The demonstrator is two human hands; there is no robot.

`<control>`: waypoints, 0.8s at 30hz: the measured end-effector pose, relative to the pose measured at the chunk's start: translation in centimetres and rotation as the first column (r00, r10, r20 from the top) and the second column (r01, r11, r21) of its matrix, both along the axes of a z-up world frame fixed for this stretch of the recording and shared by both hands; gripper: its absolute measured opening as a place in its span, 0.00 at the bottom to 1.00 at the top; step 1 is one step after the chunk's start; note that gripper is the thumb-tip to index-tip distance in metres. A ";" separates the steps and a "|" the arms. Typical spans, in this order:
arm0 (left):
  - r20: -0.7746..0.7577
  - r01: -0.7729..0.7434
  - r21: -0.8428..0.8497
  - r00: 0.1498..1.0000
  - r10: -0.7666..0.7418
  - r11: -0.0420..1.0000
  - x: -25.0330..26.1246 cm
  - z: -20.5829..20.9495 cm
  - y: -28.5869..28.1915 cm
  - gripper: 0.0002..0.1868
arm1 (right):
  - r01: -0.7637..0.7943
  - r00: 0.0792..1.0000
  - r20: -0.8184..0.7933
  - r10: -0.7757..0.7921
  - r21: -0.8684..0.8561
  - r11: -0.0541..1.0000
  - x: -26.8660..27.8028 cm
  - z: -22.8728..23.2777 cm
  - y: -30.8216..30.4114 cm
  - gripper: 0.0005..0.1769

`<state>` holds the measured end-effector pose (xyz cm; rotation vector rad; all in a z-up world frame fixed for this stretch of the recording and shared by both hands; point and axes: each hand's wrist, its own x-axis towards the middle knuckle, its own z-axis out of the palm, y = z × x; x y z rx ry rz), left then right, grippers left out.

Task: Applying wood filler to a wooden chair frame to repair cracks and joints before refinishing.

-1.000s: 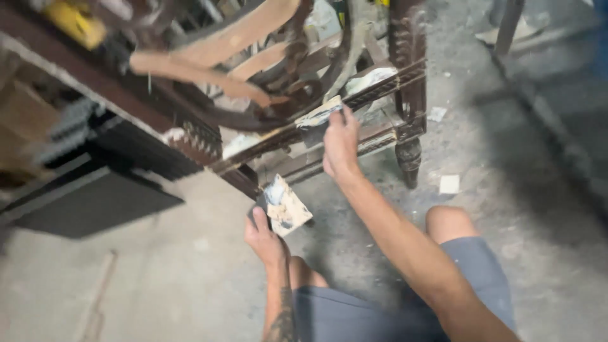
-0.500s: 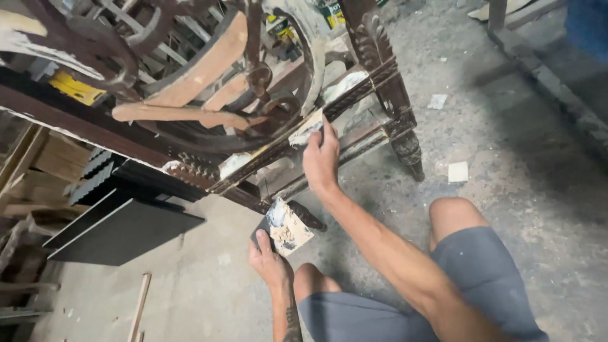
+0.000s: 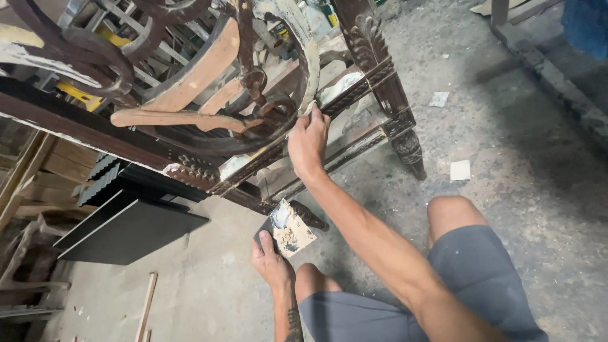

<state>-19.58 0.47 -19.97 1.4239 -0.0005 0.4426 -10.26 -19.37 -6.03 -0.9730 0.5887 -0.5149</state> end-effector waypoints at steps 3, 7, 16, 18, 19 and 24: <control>0.011 -0.025 0.077 1.000 0.024 0.997 -0.1 -0.3 0.1 0.12 | 0.021 0.993 0.114 -0.009 -0.104 0.994 -0.6 -0.4 0.8 0.34; -0.002 -0.030 0.100 1.000 0.030 0.995 -0.2 0.3 -0.2 0.12 | 0.018 0.985 0.171 -0.008 -0.059 0.998 -2.2 -0.9 0.5 0.31; -0.006 0.026 0.003 1.000 -0.026 1.000 0.1 -0.1 -0.7 0.13 | 0.003 0.999 0.038 -0.004 0.022 1.000 -1.1 0.3 -1.1 0.32; 0.017 0.021 0.105 1.000 -0.023 0.994 0.1 0.0 -0.9 0.15 | -0.003 1.000 -0.031 0.002 -0.015 1.000 -0.8 0.7 -1.2 0.32; 0.017 0.021 0.106 1.000 -0.023 0.994 0.1 0.0 -0.9 0.15 | -0.002 1.000 -0.031 0.002 -0.014 1.000 -0.6 0.8 -1.1 0.32; -0.009 0.040 0.032 0.999 -0.039 0.999 0.3 -0.9 -0.5 0.15 | 0.083 0.990 0.129 -0.060 -0.186 0.979 -0.4 -0.6 -0.2 0.32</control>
